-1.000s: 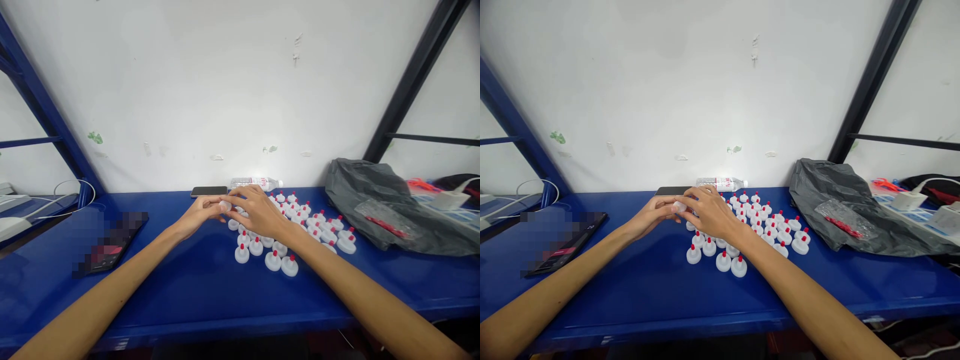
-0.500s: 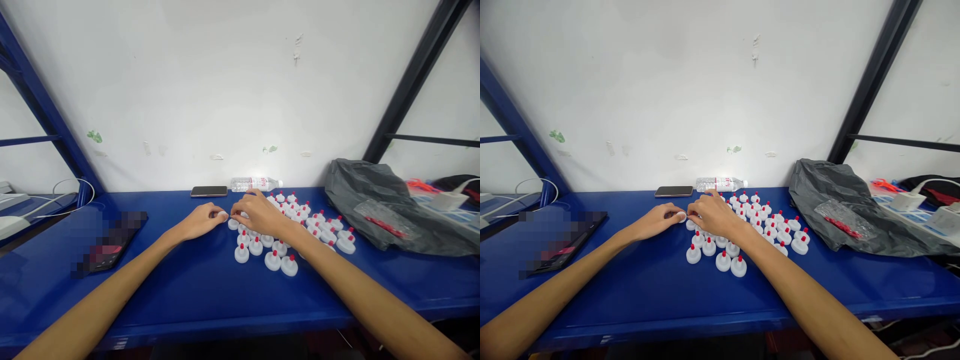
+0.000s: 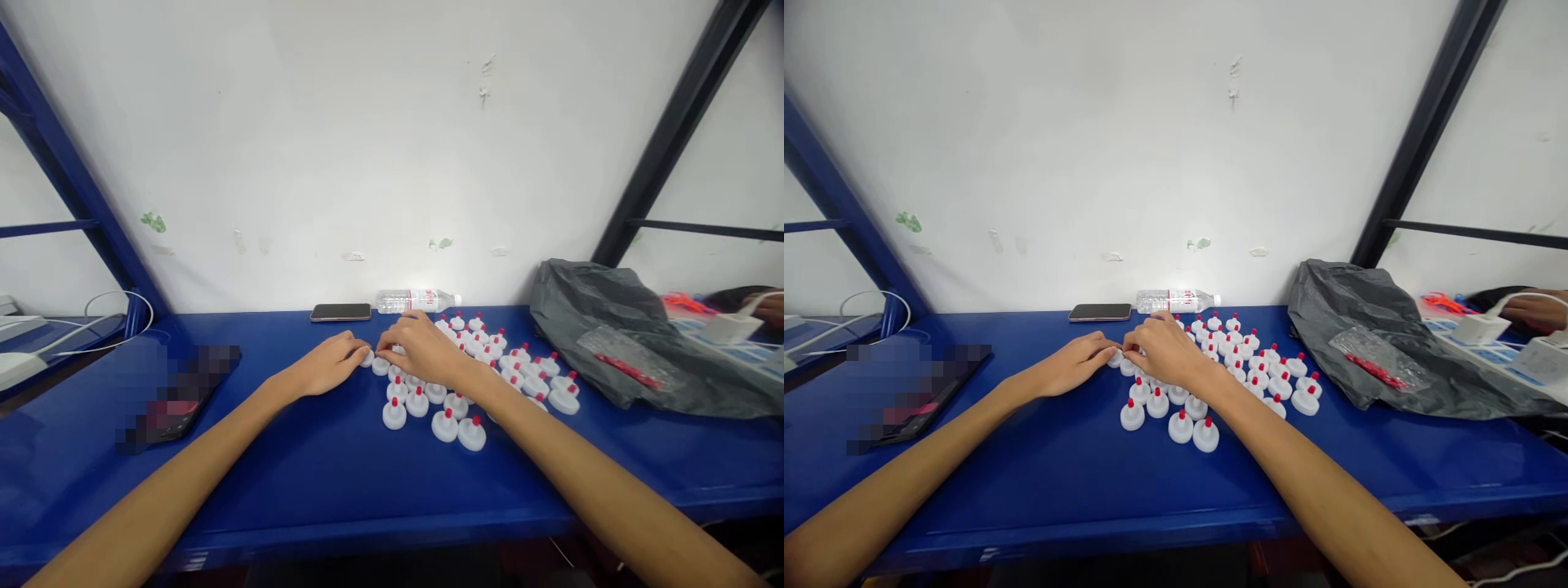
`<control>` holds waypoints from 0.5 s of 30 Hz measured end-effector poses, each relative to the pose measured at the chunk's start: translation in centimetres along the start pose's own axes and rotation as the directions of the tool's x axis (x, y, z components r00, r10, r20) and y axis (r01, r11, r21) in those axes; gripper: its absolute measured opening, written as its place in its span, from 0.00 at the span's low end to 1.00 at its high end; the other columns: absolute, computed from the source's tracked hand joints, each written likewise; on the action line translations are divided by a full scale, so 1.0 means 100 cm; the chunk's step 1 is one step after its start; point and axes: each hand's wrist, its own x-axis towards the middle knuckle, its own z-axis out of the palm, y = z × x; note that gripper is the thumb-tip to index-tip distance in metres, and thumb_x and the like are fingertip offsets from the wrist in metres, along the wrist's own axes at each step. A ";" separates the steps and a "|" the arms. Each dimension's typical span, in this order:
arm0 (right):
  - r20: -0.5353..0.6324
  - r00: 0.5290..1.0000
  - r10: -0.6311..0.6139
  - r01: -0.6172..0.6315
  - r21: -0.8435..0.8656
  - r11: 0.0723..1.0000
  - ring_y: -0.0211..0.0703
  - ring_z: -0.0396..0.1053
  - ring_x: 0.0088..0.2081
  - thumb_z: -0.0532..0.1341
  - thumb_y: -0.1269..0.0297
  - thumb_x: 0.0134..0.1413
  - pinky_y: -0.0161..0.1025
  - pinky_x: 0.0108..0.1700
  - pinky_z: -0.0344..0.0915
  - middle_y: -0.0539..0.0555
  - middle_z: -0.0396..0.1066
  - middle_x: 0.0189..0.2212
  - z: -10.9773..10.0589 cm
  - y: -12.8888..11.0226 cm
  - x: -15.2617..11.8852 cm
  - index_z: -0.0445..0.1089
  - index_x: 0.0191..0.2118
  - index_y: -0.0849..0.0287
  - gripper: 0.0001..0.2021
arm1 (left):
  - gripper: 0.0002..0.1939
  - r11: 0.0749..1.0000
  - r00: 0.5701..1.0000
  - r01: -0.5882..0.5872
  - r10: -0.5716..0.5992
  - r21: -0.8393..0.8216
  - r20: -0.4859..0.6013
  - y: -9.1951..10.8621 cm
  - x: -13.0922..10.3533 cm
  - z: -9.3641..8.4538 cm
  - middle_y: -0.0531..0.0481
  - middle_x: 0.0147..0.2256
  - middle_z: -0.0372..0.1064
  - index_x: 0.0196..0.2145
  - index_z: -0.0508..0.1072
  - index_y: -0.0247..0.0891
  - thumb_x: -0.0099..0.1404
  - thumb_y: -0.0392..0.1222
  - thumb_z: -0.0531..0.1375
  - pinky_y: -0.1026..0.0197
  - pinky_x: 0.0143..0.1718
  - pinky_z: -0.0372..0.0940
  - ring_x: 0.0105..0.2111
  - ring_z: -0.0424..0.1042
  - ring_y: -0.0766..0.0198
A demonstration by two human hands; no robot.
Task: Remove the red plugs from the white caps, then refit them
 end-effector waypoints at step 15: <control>0.004 1.000 -0.005 0.006 -0.013 1.000 0.45 0.75 0.37 0.61 0.66 0.67 0.47 0.56 0.57 0.51 0.80 0.33 0.003 0.000 -0.002 0.77 0.40 0.57 0.06 | 0.15 0.998 0.999 -0.035 0.036 0.060 -0.017 -0.006 0.001 0.005 0.45 0.48 0.75 0.51 0.75 0.37 0.74 0.49 0.60 0.47 0.50 0.72 0.46 0.75 0.57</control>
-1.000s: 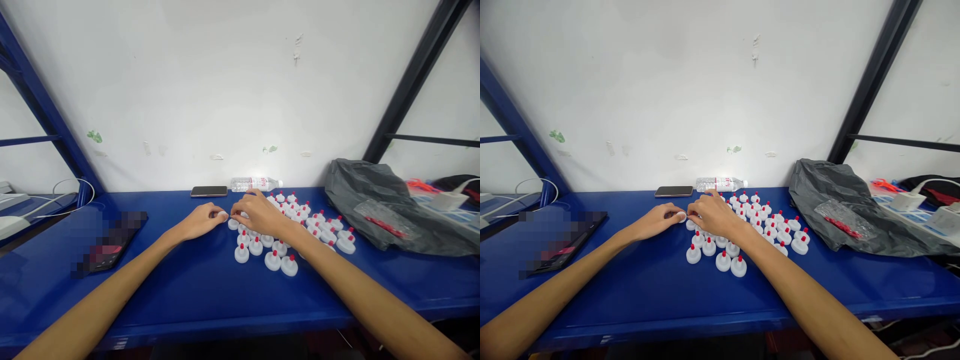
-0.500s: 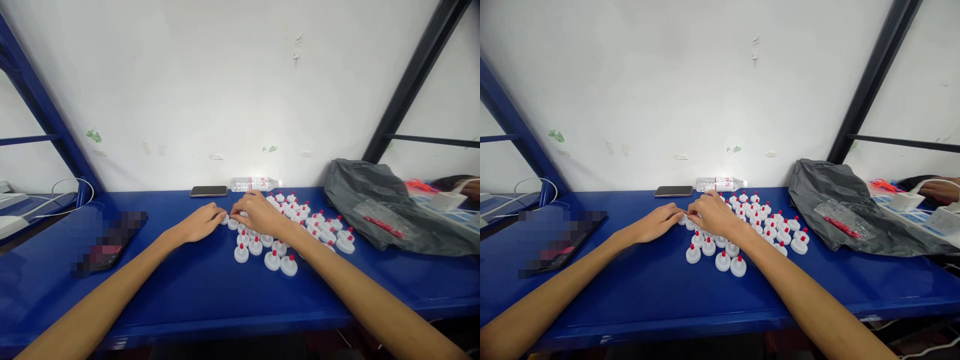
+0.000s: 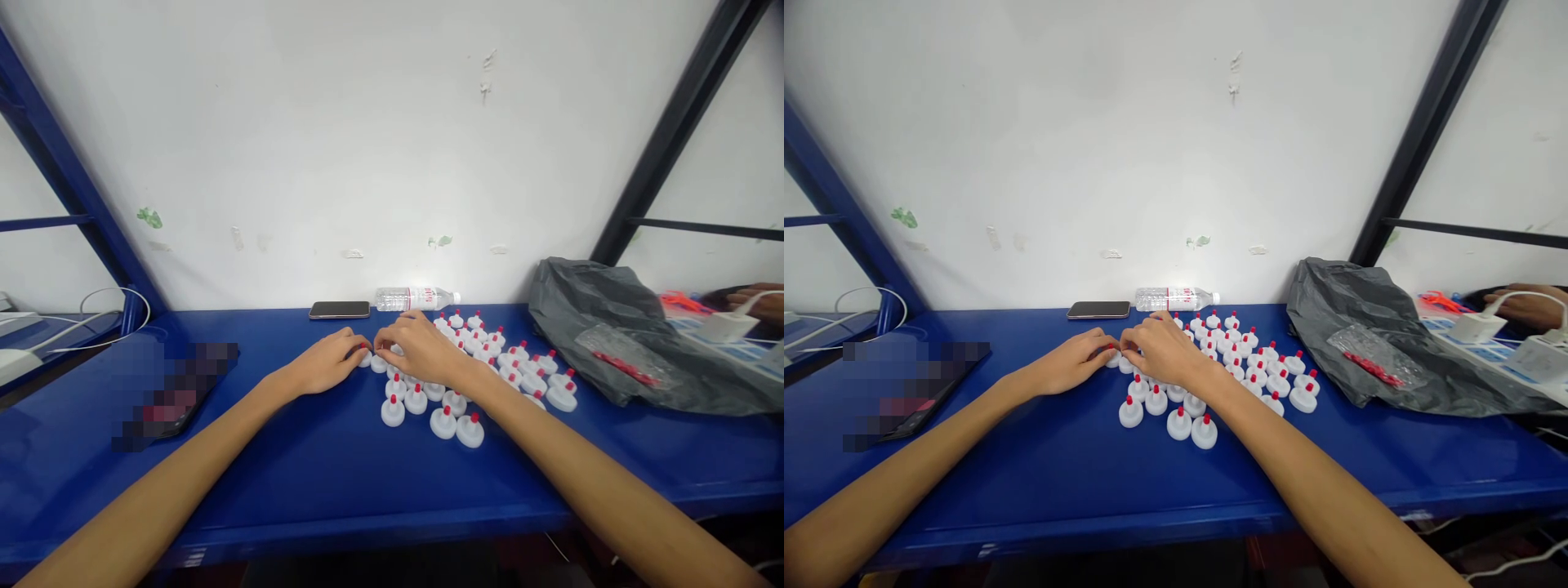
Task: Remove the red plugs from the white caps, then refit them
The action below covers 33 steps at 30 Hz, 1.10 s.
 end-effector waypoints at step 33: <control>-0.307 0.735 0.605 -0.544 0.266 0.796 0.85 0.27 0.73 0.41 0.34 0.69 0.86 0.64 0.36 0.50 0.17 0.77 -0.020 0.068 -0.017 0.58 0.72 0.42 0.34 | 0.56 0.932 0.942 0.331 -0.317 0.149 -0.113 -0.001 -0.004 0.012 0.30 0.75 0.18 0.75 0.42 0.33 0.66 0.78 0.45 0.20 0.66 0.35 0.71 0.18 0.22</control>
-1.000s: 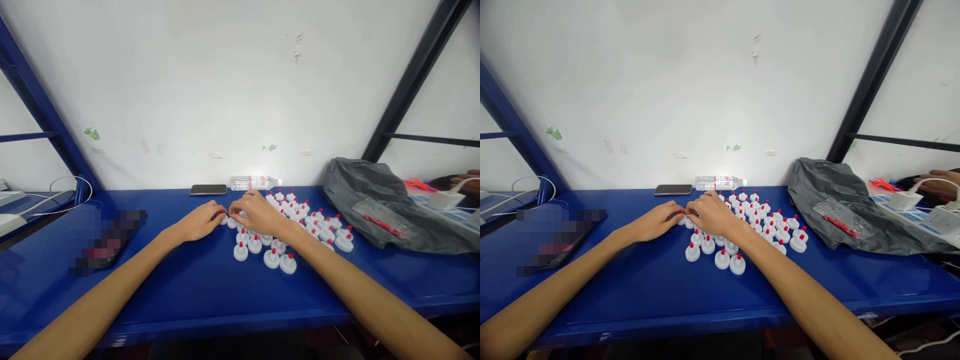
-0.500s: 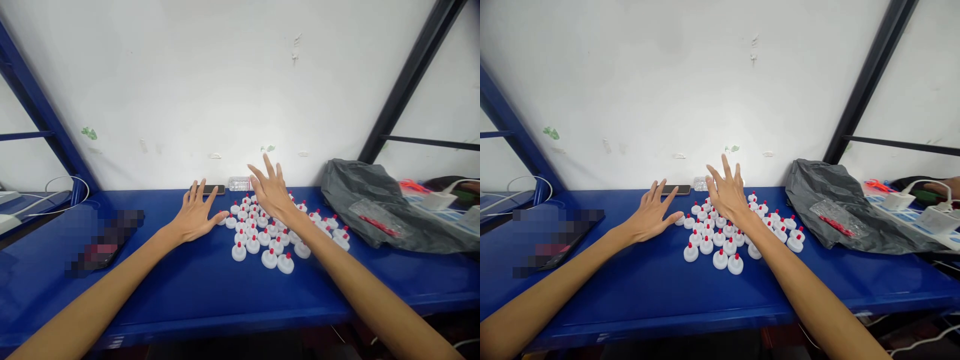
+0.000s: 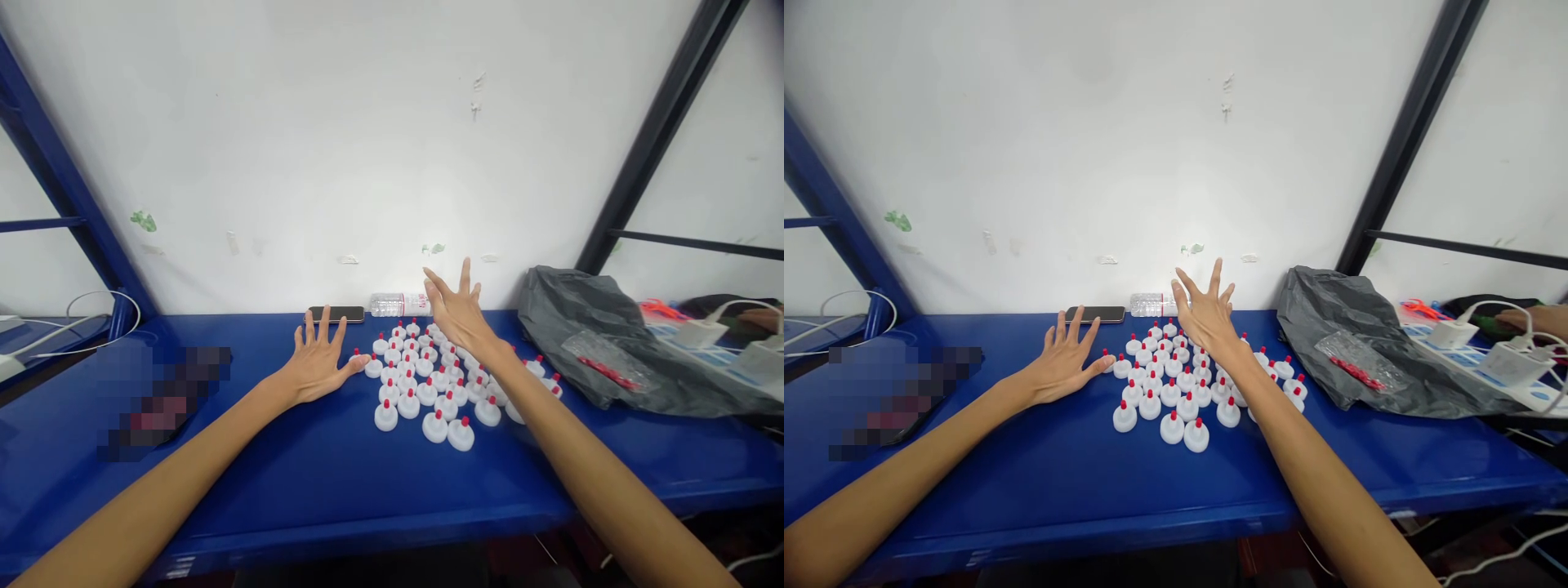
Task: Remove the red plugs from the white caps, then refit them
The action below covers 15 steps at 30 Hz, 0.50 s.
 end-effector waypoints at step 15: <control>0.143 0.972 0.187 -0.212 0.185 0.960 0.62 0.67 0.62 0.41 0.36 0.70 0.61 0.71 0.48 0.60 0.80 0.48 -0.088 0.087 0.026 0.82 0.40 0.51 0.35 | 0.30 0.943 0.972 -0.209 0.172 -0.258 -0.159 0.007 -0.005 -0.010 0.43 0.69 0.58 0.71 0.58 0.51 0.78 0.59 0.39 0.38 0.68 0.54 0.70 0.56 0.47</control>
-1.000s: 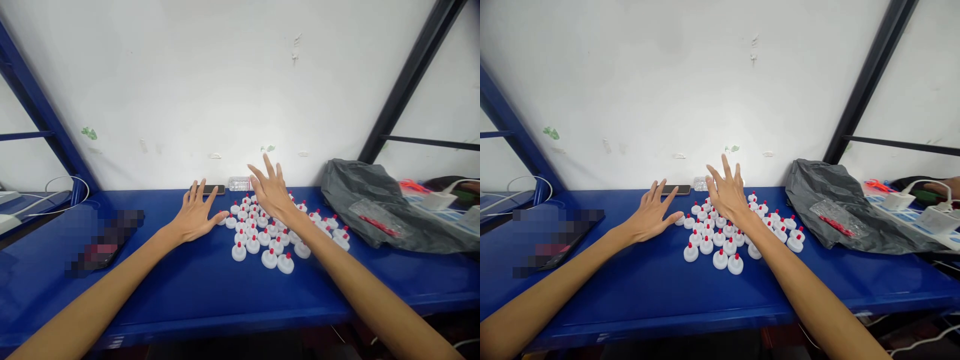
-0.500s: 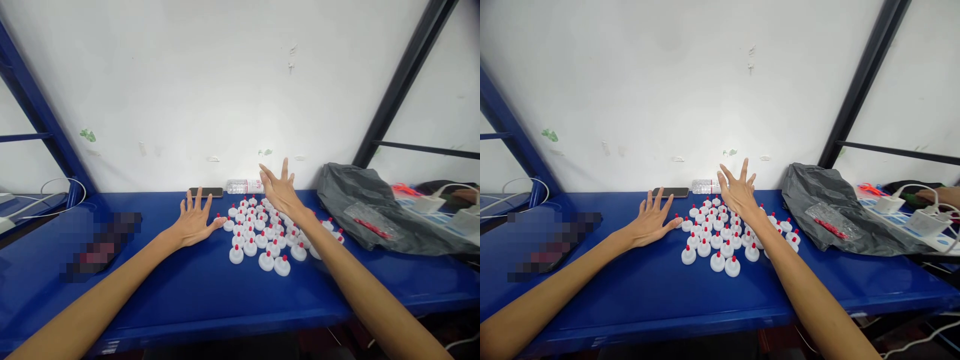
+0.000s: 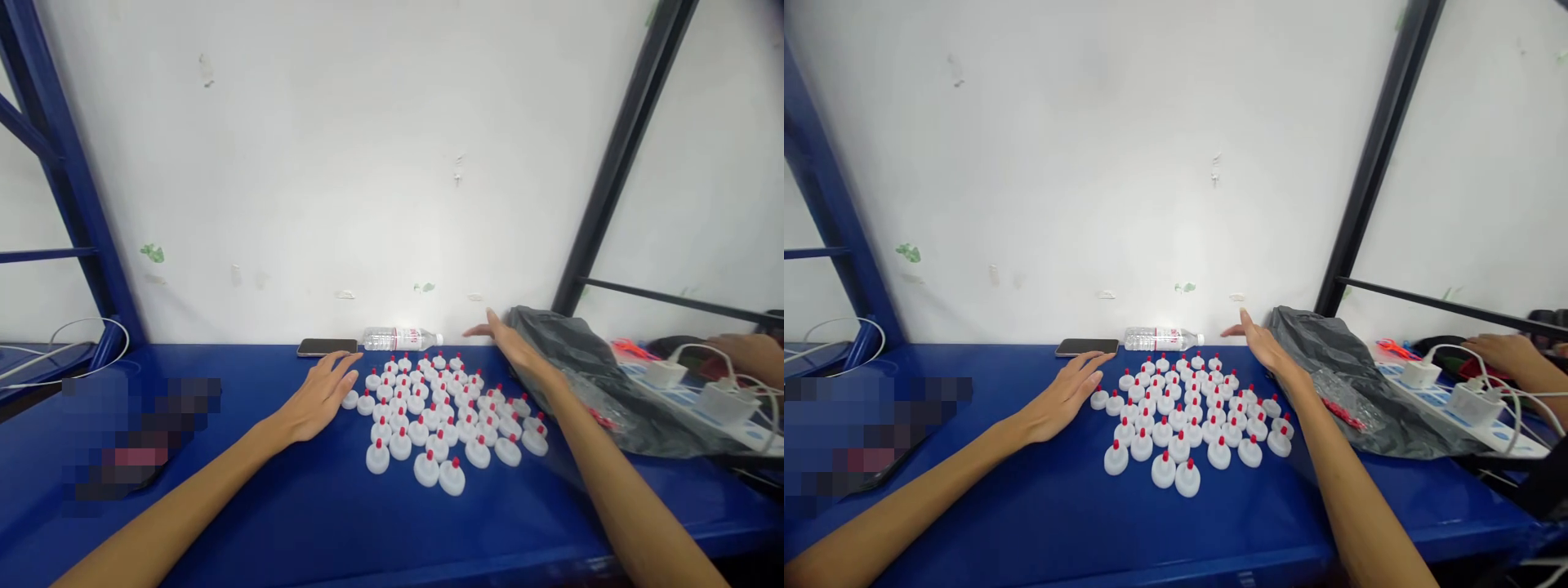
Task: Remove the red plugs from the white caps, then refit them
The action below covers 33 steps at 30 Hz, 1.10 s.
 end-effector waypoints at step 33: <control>0.310 0.947 0.080 -0.251 0.560 0.790 0.48 0.73 0.51 0.62 0.57 0.69 0.51 0.53 0.73 0.59 0.70 0.57 0.074 0.081 0.030 0.70 0.57 0.56 0.16 | 0.24 0.979 0.998 0.059 -0.065 -0.198 -0.022 -0.024 0.014 0.005 0.42 0.58 0.68 0.61 0.68 0.40 0.79 0.55 0.46 0.37 0.65 0.55 0.62 0.64 0.50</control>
